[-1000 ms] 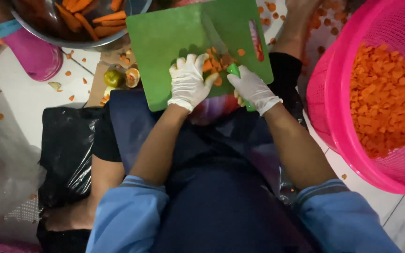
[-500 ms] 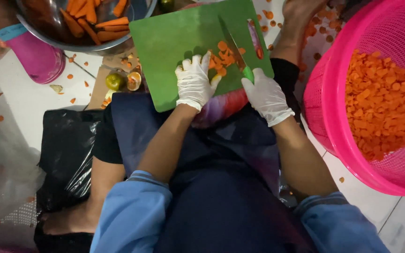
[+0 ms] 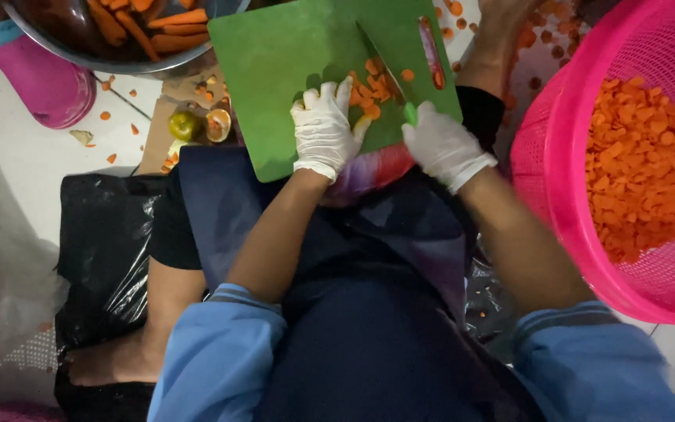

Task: Slicing carrots into small pieces on a cutting board using a knife while sitting on the floor.

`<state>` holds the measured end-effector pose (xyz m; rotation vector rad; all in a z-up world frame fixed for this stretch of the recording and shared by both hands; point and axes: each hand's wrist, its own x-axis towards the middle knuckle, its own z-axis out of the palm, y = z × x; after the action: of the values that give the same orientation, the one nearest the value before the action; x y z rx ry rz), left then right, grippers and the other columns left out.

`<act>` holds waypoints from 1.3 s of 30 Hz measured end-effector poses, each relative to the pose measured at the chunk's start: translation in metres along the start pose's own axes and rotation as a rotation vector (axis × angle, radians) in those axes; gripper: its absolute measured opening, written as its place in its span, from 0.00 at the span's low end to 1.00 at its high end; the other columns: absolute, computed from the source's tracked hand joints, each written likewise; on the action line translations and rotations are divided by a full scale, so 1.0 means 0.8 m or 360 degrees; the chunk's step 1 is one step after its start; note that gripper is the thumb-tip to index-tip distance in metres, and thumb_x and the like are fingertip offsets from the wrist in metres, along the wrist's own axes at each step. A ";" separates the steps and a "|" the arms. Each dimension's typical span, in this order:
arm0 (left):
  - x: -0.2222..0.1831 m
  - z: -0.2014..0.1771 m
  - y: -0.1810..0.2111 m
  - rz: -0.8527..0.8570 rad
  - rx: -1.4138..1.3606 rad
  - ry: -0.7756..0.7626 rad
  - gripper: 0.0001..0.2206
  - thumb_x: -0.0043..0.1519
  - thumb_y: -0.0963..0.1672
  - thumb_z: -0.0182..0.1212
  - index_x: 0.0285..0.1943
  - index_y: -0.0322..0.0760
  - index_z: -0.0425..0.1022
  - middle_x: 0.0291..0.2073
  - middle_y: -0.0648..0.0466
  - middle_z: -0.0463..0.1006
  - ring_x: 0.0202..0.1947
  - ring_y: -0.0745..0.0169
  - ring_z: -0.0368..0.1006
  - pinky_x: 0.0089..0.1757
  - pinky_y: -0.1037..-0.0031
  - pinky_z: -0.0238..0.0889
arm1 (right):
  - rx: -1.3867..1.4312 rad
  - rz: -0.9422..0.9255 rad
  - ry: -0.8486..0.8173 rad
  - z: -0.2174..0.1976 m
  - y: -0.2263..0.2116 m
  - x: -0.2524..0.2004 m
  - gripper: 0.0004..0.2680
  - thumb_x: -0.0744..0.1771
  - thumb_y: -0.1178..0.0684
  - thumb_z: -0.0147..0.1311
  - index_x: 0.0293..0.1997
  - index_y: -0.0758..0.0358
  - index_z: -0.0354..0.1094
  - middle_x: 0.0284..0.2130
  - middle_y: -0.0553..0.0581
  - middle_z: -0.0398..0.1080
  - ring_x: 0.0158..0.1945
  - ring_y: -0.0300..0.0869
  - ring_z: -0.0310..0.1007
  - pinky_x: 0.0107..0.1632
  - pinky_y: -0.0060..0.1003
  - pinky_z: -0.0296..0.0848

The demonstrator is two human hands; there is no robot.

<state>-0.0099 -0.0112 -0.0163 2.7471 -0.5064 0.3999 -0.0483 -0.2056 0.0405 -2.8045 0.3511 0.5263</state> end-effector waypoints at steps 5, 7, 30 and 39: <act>-0.003 0.003 -0.002 -0.0023 -0.0075 0.0062 0.28 0.55 0.51 0.66 0.65 0.42 0.66 0.47 0.51 0.67 0.43 0.49 0.64 0.48 0.57 0.57 | 0.0229 0.0004 0.0141 0.002 -0.017 -0.005 0.12 0.68 0.47 0.48 0.44 0.68 0.58 0.23 0.65 0.70 0.22 0.59 0.70 0.25 0.52 0.69; -0.002 0.011 -0.004 -0.0038 -0.0119 0.0169 0.25 0.57 0.47 0.65 0.63 0.45 0.66 0.45 0.51 0.68 0.42 0.50 0.66 0.49 0.57 0.57 | 0.0569 0.0205 -0.0119 -0.035 -0.024 -0.012 0.12 0.67 0.46 0.45 0.45 0.66 0.60 0.23 0.60 0.68 0.17 0.52 0.68 0.21 0.46 0.67; -0.014 0.010 -0.006 -0.0276 0.0036 0.0047 0.20 0.58 0.50 0.64 0.58 0.51 0.65 0.44 0.58 0.66 0.48 0.54 0.66 0.49 0.55 0.64 | 0.0262 0.0551 -0.0370 -0.017 -0.073 -0.054 0.21 0.69 0.31 0.23 0.53 0.56 0.54 0.44 0.62 0.74 0.55 0.54 0.73 0.62 0.48 0.63; -0.015 0.020 -0.025 -0.0583 -0.0378 0.0421 0.21 0.62 0.49 0.60 0.64 0.55 0.64 0.46 0.56 0.69 0.46 0.45 0.69 0.43 0.47 0.69 | 0.0262 0.0094 -0.0369 -0.044 -0.055 -0.059 0.18 0.70 0.36 0.37 0.55 0.60 0.60 0.39 0.70 0.72 0.45 0.58 0.76 0.54 0.58 0.69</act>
<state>-0.0095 0.0045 -0.0403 2.4371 0.0187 0.5570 -0.0672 -0.1666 0.0996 -2.5487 0.4084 0.7890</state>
